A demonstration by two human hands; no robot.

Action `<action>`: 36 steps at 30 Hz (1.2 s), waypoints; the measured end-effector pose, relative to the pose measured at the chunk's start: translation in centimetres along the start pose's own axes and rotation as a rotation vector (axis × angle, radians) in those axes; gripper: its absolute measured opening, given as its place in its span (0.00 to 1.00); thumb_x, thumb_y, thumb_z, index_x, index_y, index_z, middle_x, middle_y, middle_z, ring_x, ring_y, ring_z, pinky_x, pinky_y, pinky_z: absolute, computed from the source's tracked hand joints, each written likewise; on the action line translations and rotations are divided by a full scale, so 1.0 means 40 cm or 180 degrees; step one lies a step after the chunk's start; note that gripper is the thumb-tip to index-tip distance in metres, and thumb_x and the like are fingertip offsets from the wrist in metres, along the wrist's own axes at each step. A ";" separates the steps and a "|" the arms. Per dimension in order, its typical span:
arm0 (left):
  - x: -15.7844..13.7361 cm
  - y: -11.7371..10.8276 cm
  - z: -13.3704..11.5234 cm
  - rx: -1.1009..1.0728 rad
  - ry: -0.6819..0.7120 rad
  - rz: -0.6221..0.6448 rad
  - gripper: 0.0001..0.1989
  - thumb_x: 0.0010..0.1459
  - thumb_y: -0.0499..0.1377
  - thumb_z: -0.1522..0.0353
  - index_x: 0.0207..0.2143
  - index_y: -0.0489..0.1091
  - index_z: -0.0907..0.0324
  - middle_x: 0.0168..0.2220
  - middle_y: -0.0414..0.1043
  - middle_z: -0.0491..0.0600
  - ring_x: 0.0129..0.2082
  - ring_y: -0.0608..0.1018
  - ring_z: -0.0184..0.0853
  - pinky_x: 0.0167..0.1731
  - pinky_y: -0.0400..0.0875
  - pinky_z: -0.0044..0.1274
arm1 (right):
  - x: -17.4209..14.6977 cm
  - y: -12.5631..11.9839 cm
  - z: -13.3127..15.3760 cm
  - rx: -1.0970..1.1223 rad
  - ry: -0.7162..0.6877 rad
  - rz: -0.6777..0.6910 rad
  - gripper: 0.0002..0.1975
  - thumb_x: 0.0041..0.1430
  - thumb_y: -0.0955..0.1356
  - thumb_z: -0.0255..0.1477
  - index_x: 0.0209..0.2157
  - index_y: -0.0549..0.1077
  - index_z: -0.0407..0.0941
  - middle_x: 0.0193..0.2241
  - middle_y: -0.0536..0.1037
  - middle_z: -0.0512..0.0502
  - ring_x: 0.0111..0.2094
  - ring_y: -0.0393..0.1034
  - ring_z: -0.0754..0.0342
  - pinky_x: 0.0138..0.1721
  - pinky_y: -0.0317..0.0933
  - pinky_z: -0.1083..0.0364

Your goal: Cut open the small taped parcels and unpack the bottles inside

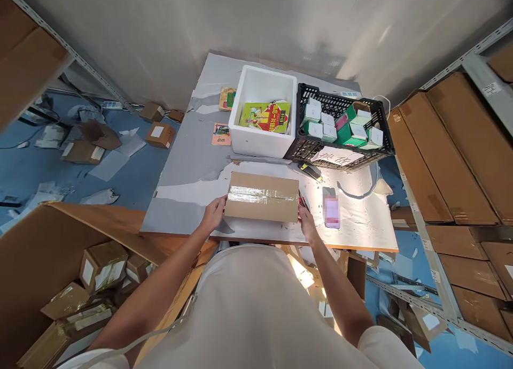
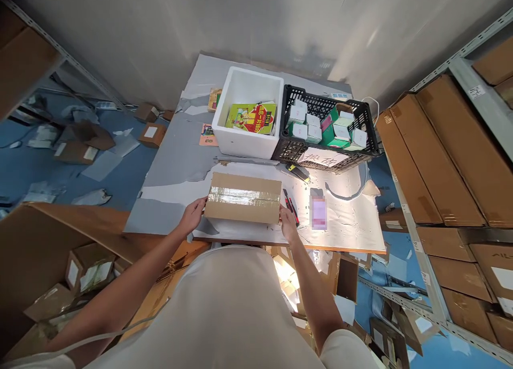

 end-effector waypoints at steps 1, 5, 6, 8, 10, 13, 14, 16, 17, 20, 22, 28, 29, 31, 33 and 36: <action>-0.005 -0.002 0.021 -0.0246 -0.0100 0.0038 0.31 0.56 0.48 0.51 0.53 0.69 0.62 0.53 0.70 0.57 0.51 0.73 0.43 0.50 0.68 0.35 | -0.006 0.001 -0.013 0.0165 0.0081 0.0044 0.26 0.59 0.58 0.47 0.47 0.74 0.47 0.34 0.78 0.45 0.34 0.71 0.50 0.35 0.65 0.51; -0.022 -0.004 0.092 -0.0442 -0.0144 0.0326 0.36 0.46 0.58 0.50 0.54 0.67 0.62 0.54 0.69 0.59 0.51 0.73 0.45 0.54 0.64 0.39 | -0.031 0.012 -0.071 0.0112 -0.0031 0.0165 0.24 0.51 0.64 0.34 0.52 0.71 0.47 0.47 0.75 0.41 0.45 0.69 0.48 0.45 0.64 0.46; -0.026 -0.002 0.103 -0.0352 -0.0101 0.0420 0.38 0.44 0.60 0.50 0.54 0.67 0.62 0.53 0.70 0.59 0.52 0.73 0.46 0.55 0.63 0.39 | -0.037 0.019 -0.084 -0.0030 -0.0038 0.0268 0.26 0.49 0.65 0.33 0.52 0.70 0.48 0.50 0.73 0.41 0.48 0.68 0.47 0.47 0.64 0.45; -0.034 0.008 0.115 -0.0196 -0.0074 0.0584 0.39 0.42 0.61 0.49 0.53 0.67 0.63 0.51 0.72 0.59 0.52 0.73 0.47 0.54 0.64 0.39 | -0.042 0.036 -0.104 -0.0287 0.0057 0.0449 0.30 0.47 0.67 0.31 0.55 0.67 0.49 0.54 0.70 0.42 0.50 0.66 0.46 0.48 0.63 0.45; -0.040 0.020 0.114 -0.0125 -0.0097 0.0638 0.39 0.43 0.61 0.47 0.52 0.68 0.63 0.49 0.73 0.58 0.50 0.74 0.47 0.52 0.66 0.37 | -0.040 0.051 -0.110 -0.0389 0.0104 0.0497 0.30 0.48 0.67 0.31 0.55 0.64 0.49 0.52 0.71 0.42 0.49 0.67 0.47 0.46 0.64 0.46; -0.043 0.030 0.089 -0.0027 -0.0026 0.0532 0.36 0.45 0.58 0.44 0.47 0.70 0.62 0.46 0.75 0.57 0.47 0.75 0.46 0.49 0.69 0.34 | -0.027 0.053 -0.093 -0.0407 -0.0083 0.0379 0.21 0.54 0.64 0.34 0.51 0.66 0.47 0.46 0.75 0.42 0.45 0.69 0.49 0.44 0.65 0.48; -0.041 0.029 0.075 0.0064 0.0025 0.0475 0.35 0.46 0.57 0.44 0.46 0.71 0.62 0.45 0.76 0.56 0.46 0.76 0.45 0.47 0.70 0.34 | -0.022 0.048 -0.082 -0.0438 -0.0154 0.0344 0.18 0.56 0.63 0.35 0.48 0.67 0.46 0.43 0.75 0.42 0.44 0.69 0.49 0.44 0.65 0.48; -0.035 0.022 0.038 0.0328 0.0152 0.0340 0.31 0.49 0.56 0.46 0.44 0.72 0.61 0.43 0.76 0.55 0.43 0.77 0.43 0.44 0.71 0.31 | -0.013 0.030 -0.058 -0.0591 -0.0258 0.0269 0.15 0.58 0.62 0.38 0.44 0.68 0.45 0.41 0.75 0.42 0.42 0.69 0.49 0.43 0.64 0.49; -0.030 0.016 0.017 0.0477 0.0213 0.0244 0.29 0.50 0.55 0.47 0.43 0.72 0.61 0.42 0.76 0.55 0.41 0.77 0.41 0.42 0.71 0.30 | -0.008 0.020 -0.044 -0.0714 -0.0290 0.0219 0.15 0.59 0.61 0.40 0.42 0.68 0.44 0.40 0.75 0.41 0.41 0.68 0.49 0.43 0.64 0.49; -0.006 0.004 -0.044 0.0941 0.0277 -0.0136 0.26 0.55 0.51 0.50 0.40 0.73 0.61 0.38 0.76 0.53 0.37 0.76 0.38 0.38 0.69 0.26 | 0.010 -0.002 -0.002 -0.1173 -0.0249 0.0087 0.19 0.62 0.57 0.44 0.37 0.67 0.44 0.37 0.74 0.42 0.39 0.68 0.49 0.40 0.62 0.51; 0.016 0.005 -0.073 0.1245 0.0176 -0.0269 0.25 0.56 0.49 0.50 0.37 0.74 0.60 0.33 0.76 0.51 0.33 0.75 0.36 0.35 0.67 0.25 | 0.027 -0.005 0.021 -0.1387 -0.0141 0.0060 0.21 0.64 0.54 0.45 0.33 0.67 0.44 0.33 0.74 0.43 0.36 0.68 0.50 0.38 0.61 0.52; 0.082 0.026 -0.098 0.1753 -0.0064 -0.0234 0.26 0.58 0.46 0.51 0.31 0.75 0.60 0.28 0.75 0.51 0.30 0.73 0.37 0.30 0.62 0.25 | 0.093 0.009 0.048 -0.1543 0.0182 0.0115 0.22 0.65 0.54 0.43 0.30 0.68 0.44 0.31 0.75 0.40 0.35 0.69 0.49 0.37 0.60 0.53; 0.090 0.027 -0.097 0.1763 -0.0082 -0.0212 0.25 0.58 0.47 0.52 0.31 0.76 0.60 0.29 0.76 0.52 0.31 0.74 0.38 0.31 0.62 0.25 | 0.103 0.010 0.049 -0.1530 0.0194 0.0132 0.22 0.64 0.54 0.43 0.29 0.68 0.44 0.31 0.75 0.39 0.35 0.70 0.48 0.37 0.60 0.52; 0.102 0.030 -0.093 0.1704 -0.0105 -0.0159 0.24 0.58 0.48 0.53 0.34 0.76 0.60 0.31 0.77 0.53 0.33 0.75 0.40 0.33 0.63 0.26 | 0.118 0.012 0.049 -0.1471 0.0212 0.0190 0.23 0.64 0.55 0.44 0.29 0.70 0.43 0.31 0.76 0.38 0.36 0.70 0.47 0.38 0.61 0.51; 0.107 0.032 -0.086 0.1613 -0.0105 -0.0115 0.23 0.57 0.49 0.54 0.37 0.77 0.61 0.34 0.78 0.54 0.36 0.76 0.41 0.35 0.65 0.26 | 0.124 0.015 0.047 -0.1381 0.0213 0.0287 0.24 0.63 0.55 0.45 0.30 0.71 0.43 0.32 0.76 0.39 0.36 0.70 0.47 0.39 0.62 0.50; 0.101 0.037 -0.065 0.1446 -0.0097 -0.0108 0.24 0.58 0.49 0.55 0.43 0.75 0.60 0.40 0.77 0.54 0.40 0.76 0.41 0.38 0.67 0.26 | 0.113 0.020 0.040 -0.1026 0.0030 0.0469 0.26 0.63 0.54 0.46 0.38 0.74 0.43 0.35 0.77 0.42 0.38 0.71 0.50 0.39 0.65 0.52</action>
Point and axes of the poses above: each hand's wrist, its own x-axis towards the middle knuckle, its own y-axis out of the palm, z = x × y, the point moved 2 cm from there along x, towards the middle knuckle
